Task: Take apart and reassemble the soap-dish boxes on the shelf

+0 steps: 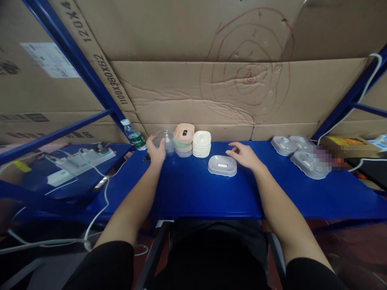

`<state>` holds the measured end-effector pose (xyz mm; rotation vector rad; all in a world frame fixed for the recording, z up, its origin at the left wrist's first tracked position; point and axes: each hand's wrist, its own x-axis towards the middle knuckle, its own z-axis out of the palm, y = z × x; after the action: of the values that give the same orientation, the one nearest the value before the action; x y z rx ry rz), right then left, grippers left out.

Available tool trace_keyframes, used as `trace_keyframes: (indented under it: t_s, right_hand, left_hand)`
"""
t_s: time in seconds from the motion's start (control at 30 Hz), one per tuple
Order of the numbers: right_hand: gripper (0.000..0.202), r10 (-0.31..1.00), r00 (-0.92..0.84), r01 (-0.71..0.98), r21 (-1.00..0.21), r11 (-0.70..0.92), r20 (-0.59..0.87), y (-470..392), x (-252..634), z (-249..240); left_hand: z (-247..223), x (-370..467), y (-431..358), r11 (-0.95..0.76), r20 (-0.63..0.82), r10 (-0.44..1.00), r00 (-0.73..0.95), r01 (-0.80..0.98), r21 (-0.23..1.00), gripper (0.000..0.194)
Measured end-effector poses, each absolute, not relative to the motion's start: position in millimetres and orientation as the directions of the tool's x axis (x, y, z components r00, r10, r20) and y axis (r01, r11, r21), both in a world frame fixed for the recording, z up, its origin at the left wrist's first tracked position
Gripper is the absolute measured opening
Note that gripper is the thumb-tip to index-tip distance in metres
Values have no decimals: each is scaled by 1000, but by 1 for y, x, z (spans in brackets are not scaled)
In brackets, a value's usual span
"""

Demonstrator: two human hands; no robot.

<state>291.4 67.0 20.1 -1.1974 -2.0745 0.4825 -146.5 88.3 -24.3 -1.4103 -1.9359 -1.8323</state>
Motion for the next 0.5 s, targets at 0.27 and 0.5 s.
trace_keyframes:
  t_s: [0.27, 0.5]
  right_hand:
    - [113, 791, -611, 713, -439, 547, -7, 58, 283, 14]
    - [103, 768, -627, 656, -445, 610, 128, 53, 272, 15]
  left_hand:
    - [-18, -146, 87, -146, 609, 467, -641, 624, 768, 41]
    - [14, -119, 59, -416, 926, 248, -283, 833, 366, 40]
